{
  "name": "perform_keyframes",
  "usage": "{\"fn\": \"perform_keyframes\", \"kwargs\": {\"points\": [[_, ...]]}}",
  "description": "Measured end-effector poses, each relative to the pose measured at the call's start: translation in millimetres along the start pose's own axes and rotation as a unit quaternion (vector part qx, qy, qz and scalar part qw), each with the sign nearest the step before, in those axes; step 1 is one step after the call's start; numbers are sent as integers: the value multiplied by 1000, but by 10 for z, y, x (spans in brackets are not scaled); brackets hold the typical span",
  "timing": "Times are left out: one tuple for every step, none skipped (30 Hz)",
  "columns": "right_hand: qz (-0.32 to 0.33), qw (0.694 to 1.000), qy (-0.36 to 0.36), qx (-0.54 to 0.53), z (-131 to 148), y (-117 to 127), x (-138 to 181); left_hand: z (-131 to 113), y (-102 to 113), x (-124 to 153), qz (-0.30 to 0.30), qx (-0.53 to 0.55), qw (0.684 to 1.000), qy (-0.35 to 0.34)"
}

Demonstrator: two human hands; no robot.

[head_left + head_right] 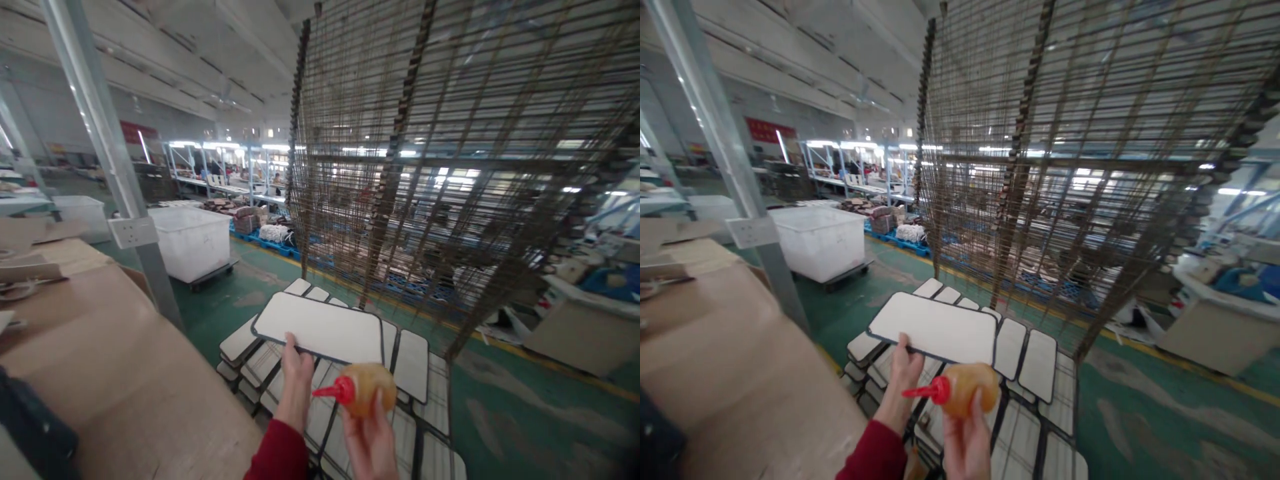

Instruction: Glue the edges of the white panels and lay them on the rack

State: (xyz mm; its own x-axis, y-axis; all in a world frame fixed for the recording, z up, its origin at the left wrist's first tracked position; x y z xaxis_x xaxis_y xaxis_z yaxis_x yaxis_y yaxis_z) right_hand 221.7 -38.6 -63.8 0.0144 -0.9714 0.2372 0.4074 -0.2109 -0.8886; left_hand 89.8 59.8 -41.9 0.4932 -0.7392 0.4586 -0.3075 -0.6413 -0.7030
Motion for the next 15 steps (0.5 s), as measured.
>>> {"fn": "perform_keyframes", "kwargs": {"points": [[-7,1000,-4,-20,-27,-76,-36,79,26,82,13,6,1000,19],[-8,999,-3,-33,-24,-139,-69,139,53,149,28,21,999,40],[-6,999,-3,-40,1,-181,-100,181,80,202,46,43,996,64],[-3,999,-1,-46,42,-198,-127,211,108,244,66,69,991,91],[-1,999,5,-51,93,-194,-148,232,141,278,86,95,985,118],[-2,998,12,-56,149,-174,-166,250,183,309,111,116,977,141],[-3,998,17,-60,206,-148,-181,269,239,341,141,130,969,158],[-5,998,22,-62,262,-120,-193,293,311,379,179,135,959,171],[-6,998,24,-62,314,-96,-203,325,404,424,221,124,949,187],[-8,998,25,-59,364,-77,-210,361,516,474,264,92,938,204],[-10,998,24,-52,410,-60,-213,391,639,523,302,38,926,222],[-12,999,24,-42,452,-46,-210,413,763,567,333,-48,908,249],[-11,999,21,-29,487,-34,-202,397,863,589,350,-142,891,254],[-10,1000,13,-14,514,-20,-188,330,904,590,367,-223,875,223],[-10,1000,4,-3,530,-3,-167,222,870,577,384,-286,861,172]]}}
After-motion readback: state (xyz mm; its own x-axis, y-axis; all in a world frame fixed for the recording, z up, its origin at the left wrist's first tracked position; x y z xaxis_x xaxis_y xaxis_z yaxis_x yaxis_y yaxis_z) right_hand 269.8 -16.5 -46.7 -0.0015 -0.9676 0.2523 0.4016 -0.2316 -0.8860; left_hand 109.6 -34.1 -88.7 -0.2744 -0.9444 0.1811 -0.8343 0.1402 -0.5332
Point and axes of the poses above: each hand's wrist, its own x-axis away from the middle knuckle, its own y-axis out of the back of the hand, z = x × y, the point moved 3 cm from there along -x, towards the middle knuckle, and after that the axes turned 8 degrees about -y, right-handed, at the moved point
